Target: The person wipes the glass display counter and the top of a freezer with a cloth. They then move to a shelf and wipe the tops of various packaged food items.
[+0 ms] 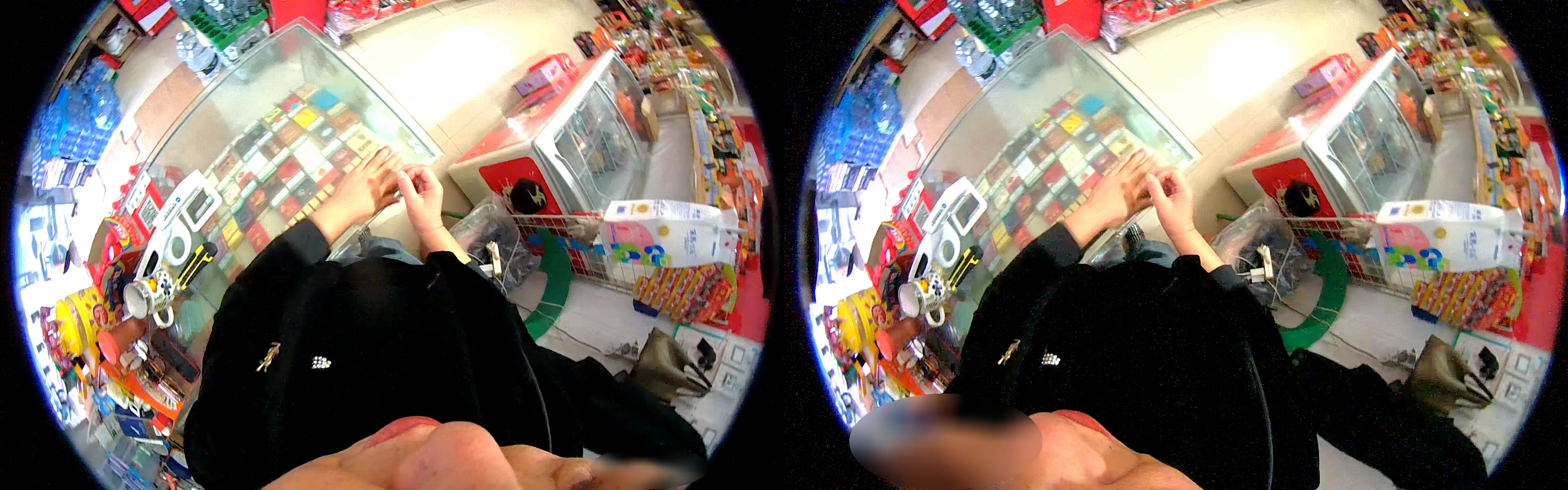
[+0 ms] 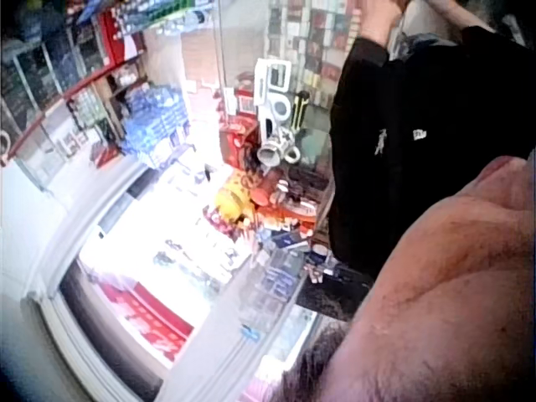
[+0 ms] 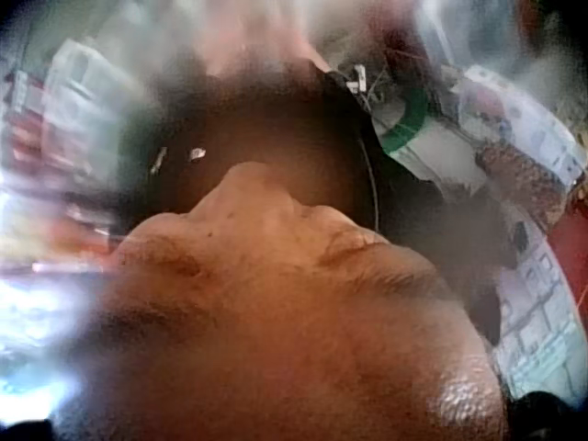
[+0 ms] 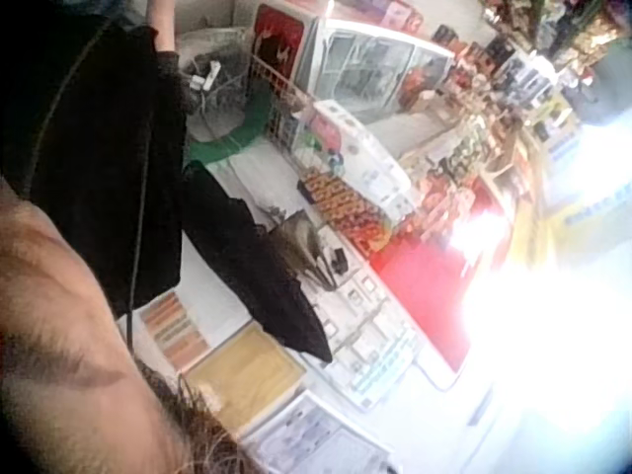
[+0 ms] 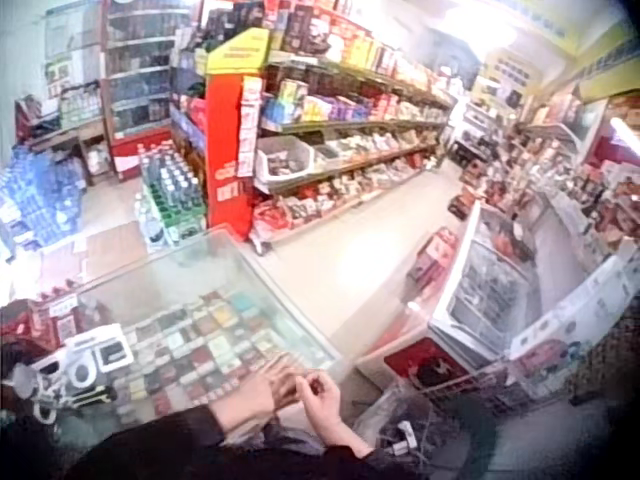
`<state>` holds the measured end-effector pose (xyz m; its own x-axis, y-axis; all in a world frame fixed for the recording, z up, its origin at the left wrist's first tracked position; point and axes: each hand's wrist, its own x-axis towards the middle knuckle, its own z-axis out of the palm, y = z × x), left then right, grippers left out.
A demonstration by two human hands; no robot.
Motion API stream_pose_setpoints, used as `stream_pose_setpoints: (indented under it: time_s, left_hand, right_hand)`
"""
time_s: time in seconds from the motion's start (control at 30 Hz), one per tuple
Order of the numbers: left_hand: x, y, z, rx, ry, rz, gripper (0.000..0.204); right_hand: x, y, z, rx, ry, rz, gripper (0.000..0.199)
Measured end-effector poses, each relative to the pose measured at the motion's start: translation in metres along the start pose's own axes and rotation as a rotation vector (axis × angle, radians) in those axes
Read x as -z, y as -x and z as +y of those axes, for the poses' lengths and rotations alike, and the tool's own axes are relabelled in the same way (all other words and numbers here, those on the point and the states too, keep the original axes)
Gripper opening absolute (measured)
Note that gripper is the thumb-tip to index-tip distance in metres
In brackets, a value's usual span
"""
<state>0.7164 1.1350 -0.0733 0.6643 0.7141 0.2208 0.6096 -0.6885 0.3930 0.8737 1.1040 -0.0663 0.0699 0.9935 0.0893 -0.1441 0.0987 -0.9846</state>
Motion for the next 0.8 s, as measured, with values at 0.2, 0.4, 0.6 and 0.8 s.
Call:
stream_pose_setpoints:
  time_s: [0.2, 0.4, 0.6, 0.8]
  left_hand:
    - [-0.029, -0.092, -0.016, -0.01, -0.09, 0.097, 0.053]
    - [0.039, -0.073, -0.139, 0.366, -0.439, 0.295, 0.042]
    - [0.088, 0.065, -0.307, 0.897, -0.915, 0.079, 0.054]
    - [0.012, -0.012, -0.237, 0.876, -0.775, 0.32, 0.042]
  right_hand:
    - [0.057, 0.039, -0.001, -0.043, 0.202, 0.126, 0.016]
    - [0.128, 0.031, 0.005, -0.157, 0.082, 0.249, 0.015]
    - [0.211, -0.02, 0.006, -0.308, 0.06, 0.284, 0.015]
    - [0.308, -0.063, -0.008, -0.558, 0.108, 0.282, 0.024]
